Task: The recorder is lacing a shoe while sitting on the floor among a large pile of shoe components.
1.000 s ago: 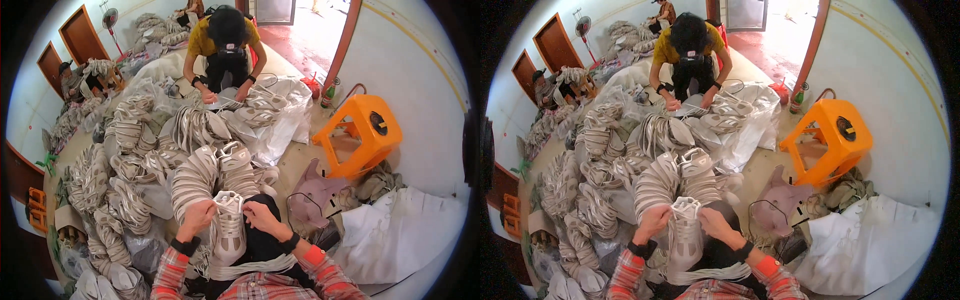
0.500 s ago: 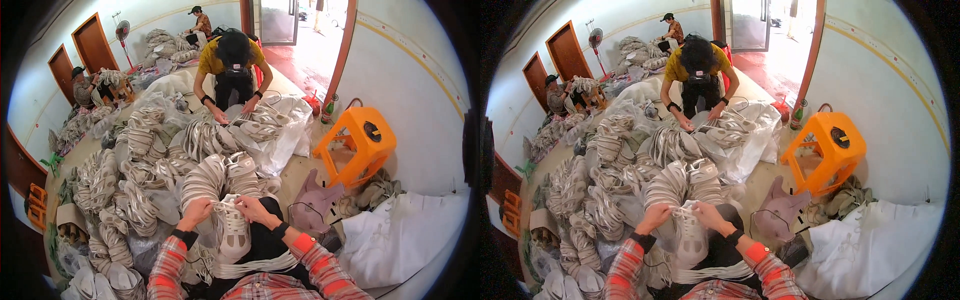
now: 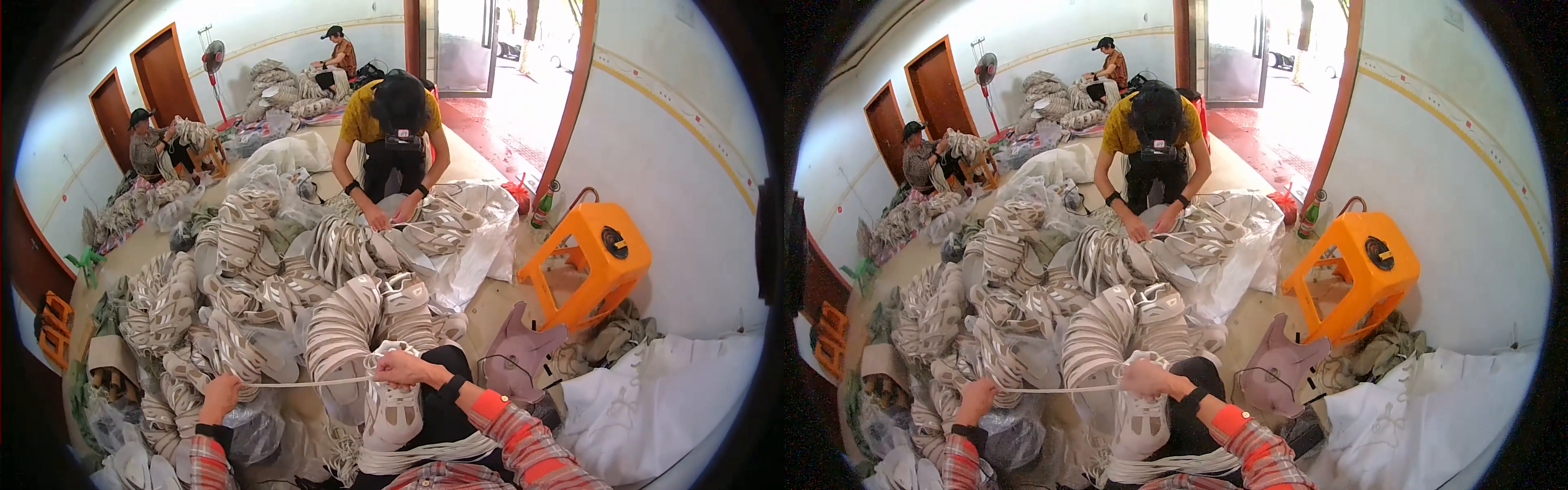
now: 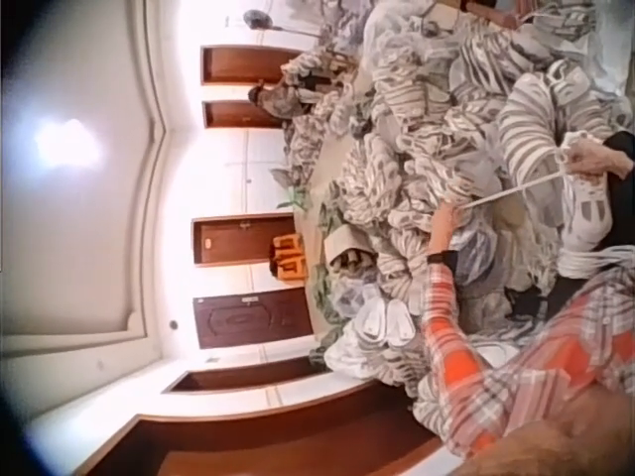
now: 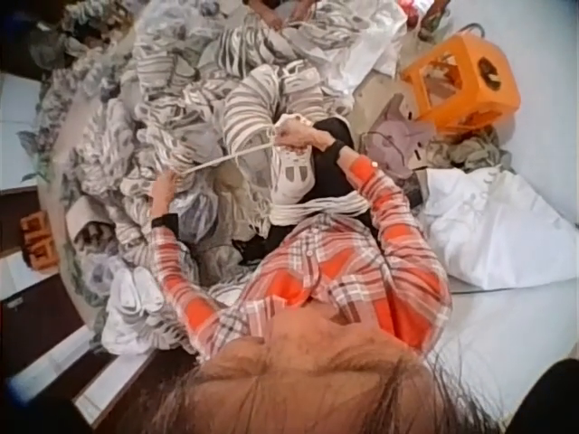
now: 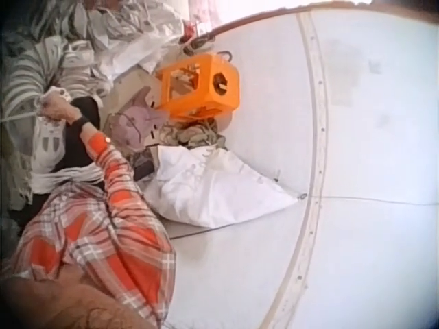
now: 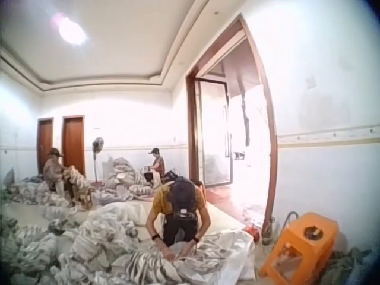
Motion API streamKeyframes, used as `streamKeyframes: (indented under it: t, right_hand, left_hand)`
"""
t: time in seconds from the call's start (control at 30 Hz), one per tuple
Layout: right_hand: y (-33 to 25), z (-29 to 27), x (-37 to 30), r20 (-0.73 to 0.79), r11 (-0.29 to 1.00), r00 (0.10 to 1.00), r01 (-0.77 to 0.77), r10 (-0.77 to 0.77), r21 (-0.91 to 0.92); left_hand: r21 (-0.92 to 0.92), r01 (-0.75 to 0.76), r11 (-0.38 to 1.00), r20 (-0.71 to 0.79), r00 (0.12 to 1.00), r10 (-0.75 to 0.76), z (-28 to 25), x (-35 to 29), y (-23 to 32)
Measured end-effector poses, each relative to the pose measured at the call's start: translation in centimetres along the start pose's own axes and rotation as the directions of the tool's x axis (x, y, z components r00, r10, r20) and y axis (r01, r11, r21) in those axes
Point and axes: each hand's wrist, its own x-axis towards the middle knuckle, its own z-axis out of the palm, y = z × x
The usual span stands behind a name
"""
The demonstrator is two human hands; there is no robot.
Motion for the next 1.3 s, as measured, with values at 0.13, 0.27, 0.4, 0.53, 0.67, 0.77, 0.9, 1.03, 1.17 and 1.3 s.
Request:
streamKeyframes:
  t: [0.13,0.27,0.4,0.53,0.67,0.77,0.9,1.03,1.17,1.3]
  right_hand:
    - [-2.4,2.6,-0.7,0.068,0.995,0.996,0.059,-0.064,0.08]
    - [-2.5,9.4,-0.2,0.03,0.716,0.778,0.591,-0.627,-0.371]
    - [-4.3,12.5,-2.9,0.185,0.61,0.708,0.689,-0.682,-0.391]
    - [-5.8,8.2,-4.5,0.199,0.729,0.925,0.377,-0.323,-0.571]
    - [1.4,1.6,-3.8,-0.59,0.805,0.616,0.127,-0.522,-0.58]
    - [2.6,1.0,-2.0,-0.563,0.797,0.638,0.135,-0.525,-0.589]
    - [3.1,0.8,-0.6,-0.432,0.904,0.885,-0.032,-0.173,-0.427]
    - [0.9,-1.0,-0.7,-0.183,0.992,0.976,-0.124,0.117,-0.024]
    - [1.1,-1.2,0.5,-0.074,0.995,0.993,-0.095,0.095,0.002]
    - [0.8,-1.6,-0.2,-0.088,0.935,0.993,-0.047,0.083,0.352]
  left_hand:
    - [0.384,0.119,0.916,-0.285,0.958,-0.005,3.7,0.4,0.7]
    - [-0.757,0.213,0.618,-0.13,0.877,-0.462,7.3,4.7,2.9]
    - [-0.979,0.189,-0.077,0.202,0.954,-0.22,6.5,8.4,16.7]
    - [-0.957,0.21,0.201,0.213,0.977,-0.003,9.9,7.5,20.6]
    - [-0.804,0.011,0.595,0.079,0.993,0.088,10.2,7.8,22.9]
    - [-0.599,-0.139,0.789,-0.083,0.99,0.112,10.2,8.1,23.2]
    - [-0.289,-0.182,0.94,-0.082,0.983,0.165,10.2,8.4,23.6]
    - [-0.004,-0.319,0.948,0.035,0.947,0.319,9.2,9.2,24.4]
    - [0.126,-0.459,0.879,0.109,0.887,0.448,9.3,10.0,25.4]
    - [-0.37,-0.263,0.891,0.09,0.944,0.316,9.8,11.2,21.9]
